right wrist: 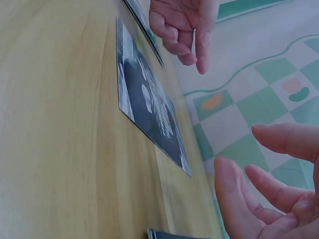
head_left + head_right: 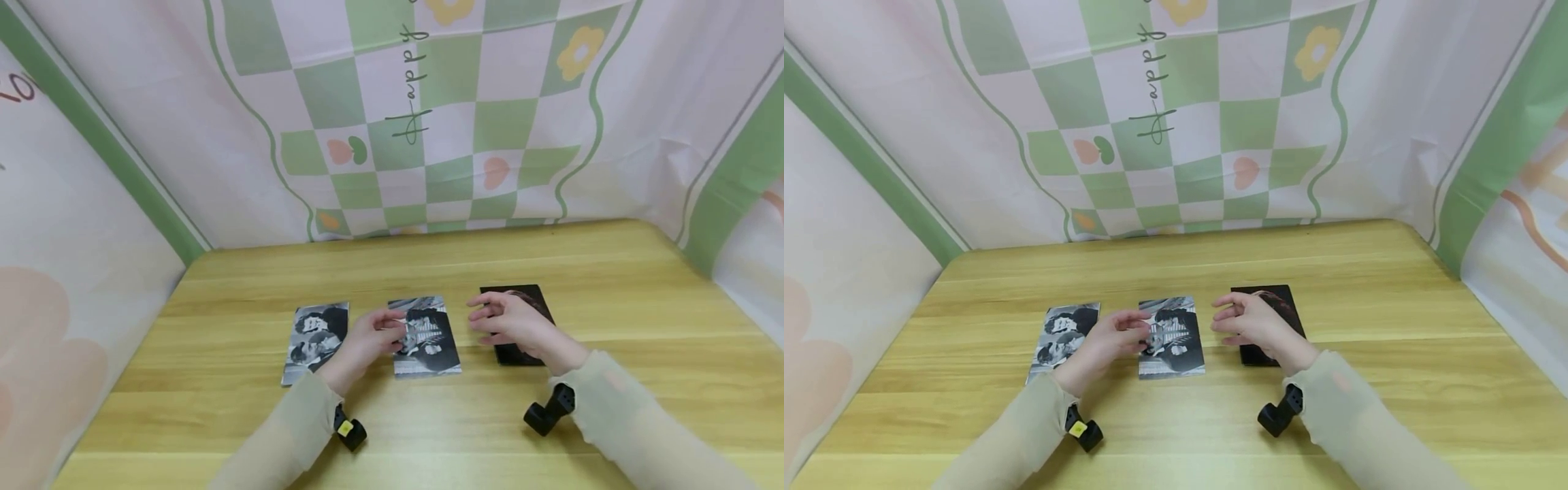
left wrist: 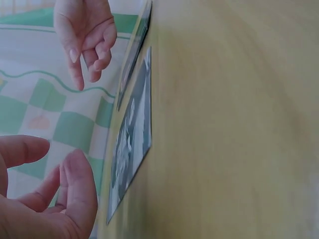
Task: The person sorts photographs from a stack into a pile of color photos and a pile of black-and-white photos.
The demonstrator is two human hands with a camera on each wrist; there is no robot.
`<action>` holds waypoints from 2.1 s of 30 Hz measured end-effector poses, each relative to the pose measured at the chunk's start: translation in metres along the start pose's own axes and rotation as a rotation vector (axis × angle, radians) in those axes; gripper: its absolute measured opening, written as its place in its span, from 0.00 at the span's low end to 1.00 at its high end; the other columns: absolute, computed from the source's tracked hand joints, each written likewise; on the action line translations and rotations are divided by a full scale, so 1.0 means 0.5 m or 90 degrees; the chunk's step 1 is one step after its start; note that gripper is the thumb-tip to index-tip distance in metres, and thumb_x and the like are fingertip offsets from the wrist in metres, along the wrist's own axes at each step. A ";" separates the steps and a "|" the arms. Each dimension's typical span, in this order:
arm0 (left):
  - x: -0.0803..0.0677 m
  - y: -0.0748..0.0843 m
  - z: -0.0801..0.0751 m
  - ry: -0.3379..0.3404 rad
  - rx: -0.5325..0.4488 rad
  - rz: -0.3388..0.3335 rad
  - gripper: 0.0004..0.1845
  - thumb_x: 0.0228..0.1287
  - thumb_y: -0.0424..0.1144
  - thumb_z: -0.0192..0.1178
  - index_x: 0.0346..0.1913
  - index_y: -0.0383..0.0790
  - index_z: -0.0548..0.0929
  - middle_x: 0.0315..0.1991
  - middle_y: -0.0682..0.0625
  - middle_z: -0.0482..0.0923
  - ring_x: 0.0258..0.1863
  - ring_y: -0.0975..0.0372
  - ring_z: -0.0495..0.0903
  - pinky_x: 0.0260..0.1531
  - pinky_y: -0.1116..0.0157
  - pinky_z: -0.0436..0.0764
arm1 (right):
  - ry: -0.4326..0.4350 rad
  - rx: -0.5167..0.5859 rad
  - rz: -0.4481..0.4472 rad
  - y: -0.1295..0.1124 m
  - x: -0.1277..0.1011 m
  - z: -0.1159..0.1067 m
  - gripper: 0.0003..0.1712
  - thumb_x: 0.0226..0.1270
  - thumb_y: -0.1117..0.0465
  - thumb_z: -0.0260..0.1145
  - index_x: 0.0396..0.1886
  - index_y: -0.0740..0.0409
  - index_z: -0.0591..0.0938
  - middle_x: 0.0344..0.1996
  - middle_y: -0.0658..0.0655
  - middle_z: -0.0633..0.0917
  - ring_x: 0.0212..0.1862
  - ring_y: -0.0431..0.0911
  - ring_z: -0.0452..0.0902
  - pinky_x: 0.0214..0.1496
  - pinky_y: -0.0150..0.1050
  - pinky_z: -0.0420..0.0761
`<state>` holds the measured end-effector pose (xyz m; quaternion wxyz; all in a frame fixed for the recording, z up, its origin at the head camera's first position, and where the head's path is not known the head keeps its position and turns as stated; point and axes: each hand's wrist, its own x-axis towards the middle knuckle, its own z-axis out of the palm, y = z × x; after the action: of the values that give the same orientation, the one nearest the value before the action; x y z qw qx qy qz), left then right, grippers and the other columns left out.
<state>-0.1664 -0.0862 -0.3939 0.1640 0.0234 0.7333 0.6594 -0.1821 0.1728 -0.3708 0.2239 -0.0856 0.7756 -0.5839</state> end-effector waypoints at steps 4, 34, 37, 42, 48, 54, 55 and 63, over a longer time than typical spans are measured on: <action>0.001 -0.009 -0.007 0.014 0.015 -0.004 0.20 0.65 0.30 0.55 0.59 0.27 0.72 0.51 0.35 0.74 0.44 0.54 0.79 0.46 0.62 0.84 | -0.014 0.007 -0.008 0.005 0.006 0.005 0.33 0.66 0.65 0.61 0.65 0.75 0.60 0.52 0.71 0.73 0.45 0.44 0.78 0.50 0.44 0.84; -0.003 -0.020 -0.035 0.035 -0.095 -0.040 0.22 0.68 0.28 0.51 0.62 0.24 0.65 0.61 0.29 0.66 0.59 0.43 0.71 0.50 0.56 0.83 | -0.037 0.124 0.023 0.018 0.031 0.046 0.34 0.68 0.70 0.55 0.69 0.75 0.53 0.65 0.79 0.59 0.64 0.66 0.63 0.57 0.49 0.80; -0.002 -0.023 -0.035 0.031 -0.106 -0.042 0.21 0.67 0.28 0.51 0.62 0.24 0.65 0.61 0.29 0.66 0.58 0.43 0.71 0.50 0.57 0.83 | -0.027 0.125 0.027 0.018 0.032 0.048 0.34 0.68 0.70 0.56 0.68 0.75 0.53 0.64 0.79 0.60 0.63 0.64 0.65 0.57 0.48 0.80; 0.002 -0.025 -0.036 0.031 -0.134 -0.055 0.21 0.68 0.28 0.50 0.62 0.25 0.65 0.60 0.29 0.66 0.58 0.45 0.72 0.50 0.57 0.83 | -0.017 0.128 0.031 0.020 0.034 0.050 0.34 0.67 0.70 0.56 0.68 0.75 0.54 0.64 0.79 0.60 0.62 0.61 0.67 0.56 0.47 0.81; 0.003 -0.024 -0.036 0.038 -0.148 -0.065 0.20 0.68 0.27 0.49 0.62 0.25 0.66 0.58 0.30 0.67 0.56 0.48 0.73 0.52 0.57 0.82 | -0.015 0.146 0.032 0.022 0.033 0.050 0.33 0.68 0.70 0.55 0.68 0.75 0.54 0.64 0.79 0.61 0.57 0.53 0.73 0.57 0.47 0.80; 0.002 -0.025 -0.035 0.040 -0.141 -0.074 0.21 0.67 0.26 0.51 0.62 0.25 0.67 0.57 0.31 0.69 0.45 0.57 0.78 0.48 0.63 0.83 | -0.005 0.152 0.036 0.026 0.036 0.050 0.33 0.67 0.72 0.54 0.68 0.74 0.53 0.63 0.79 0.63 0.50 0.45 0.77 0.54 0.46 0.82; 0.003 -0.026 -0.035 0.039 -0.138 -0.078 0.21 0.67 0.26 0.51 0.62 0.25 0.67 0.57 0.31 0.70 0.43 0.60 0.78 0.47 0.65 0.84 | -0.006 0.150 0.035 0.026 0.036 0.051 0.33 0.67 0.72 0.54 0.69 0.74 0.53 0.62 0.79 0.63 0.49 0.45 0.77 0.54 0.46 0.82; 0.006 -0.035 -0.025 0.043 -0.106 -0.101 0.23 0.68 0.25 0.49 0.65 0.25 0.65 0.51 0.38 0.74 0.33 0.67 0.77 0.33 0.76 0.81 | -0.002 0.116 0.026 0.026 0.039 0.060 0.33 0.67 0.73 0.55 0.69 0.75 0.54 0.61 0.78 0.66 0.47 0.42 0.78 0.55 0.43 0.82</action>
<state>-0.1694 -0.0995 -0.4104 0.1920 -0.0704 0.6808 0.7034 -0.1842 0.1432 -0.3942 0.2439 -0.0499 0.7204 -0.6473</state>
